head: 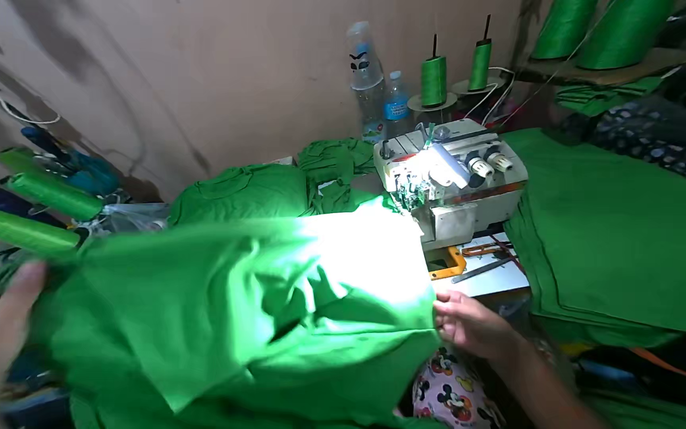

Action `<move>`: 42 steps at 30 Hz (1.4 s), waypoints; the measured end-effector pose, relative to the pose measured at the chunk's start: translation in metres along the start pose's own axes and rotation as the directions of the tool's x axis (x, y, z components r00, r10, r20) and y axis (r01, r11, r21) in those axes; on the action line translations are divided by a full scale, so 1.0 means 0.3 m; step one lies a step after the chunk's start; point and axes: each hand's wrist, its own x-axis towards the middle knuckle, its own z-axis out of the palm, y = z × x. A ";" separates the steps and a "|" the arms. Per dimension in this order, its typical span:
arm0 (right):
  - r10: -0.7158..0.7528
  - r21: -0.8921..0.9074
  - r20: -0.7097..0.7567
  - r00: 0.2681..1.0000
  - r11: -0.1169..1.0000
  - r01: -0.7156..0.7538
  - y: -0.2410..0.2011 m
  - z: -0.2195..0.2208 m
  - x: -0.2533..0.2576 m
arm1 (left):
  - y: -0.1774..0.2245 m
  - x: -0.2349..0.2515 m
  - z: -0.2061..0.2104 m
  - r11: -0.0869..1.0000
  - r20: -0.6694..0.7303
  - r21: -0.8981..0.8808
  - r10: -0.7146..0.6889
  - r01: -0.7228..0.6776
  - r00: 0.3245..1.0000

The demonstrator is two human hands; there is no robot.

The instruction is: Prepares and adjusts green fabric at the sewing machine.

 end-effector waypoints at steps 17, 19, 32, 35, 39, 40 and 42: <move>-0.142 -0.137 -0.419 0.897 0.986 0.091 0.181 0.141 -0.084 | 0.439 -0.189 0.764 0.958 0.933 0.029 0.077 -0.287 0.351; -0.132 -0.133 -0.443 0.887 0.988 0.080 0.175 0.143 -0.091 | 0.422 -0.179 0.754 0.965 0.914 0.050 0.060 -0.257 0.402; -0.278 -0.246 -0.475 0.835 0.953 0.178 0.172 0.120 -0.134 | 0.678 -0.304 0.522 0.819 0.372 -0.413 0.551 -0.398 0.747; -0.316 -0.312 -0.468 0.825 0.933 0.181 0.162 0.123 -0.147 | 0.730 -0.413 0.534 0.812 0.436 -0.344 0.584 -0.472 0.685; -0.359 -0.380 -0.477 0.802 0.907 0.180 0.160 0.121 -0.150 | 0.748 -0.537 0.593 0.770 0.502 -0.248 0.621 -0.588 0.601; -0.371 -0.392 -0.483 0.793 0.902 0.183 0.159 0.119 -0.146 | 0.753 -0.549 0.607 0.760 0.527 -0.216 0.619 -0.613 0.582; -0.390 -0.410 -0.489 0.780 0.892 0.189 0.155 0.114 -0.128 | 0.765 -0.565 0.635 0.754 0.566 -0.144 0.594 -0.642 0.571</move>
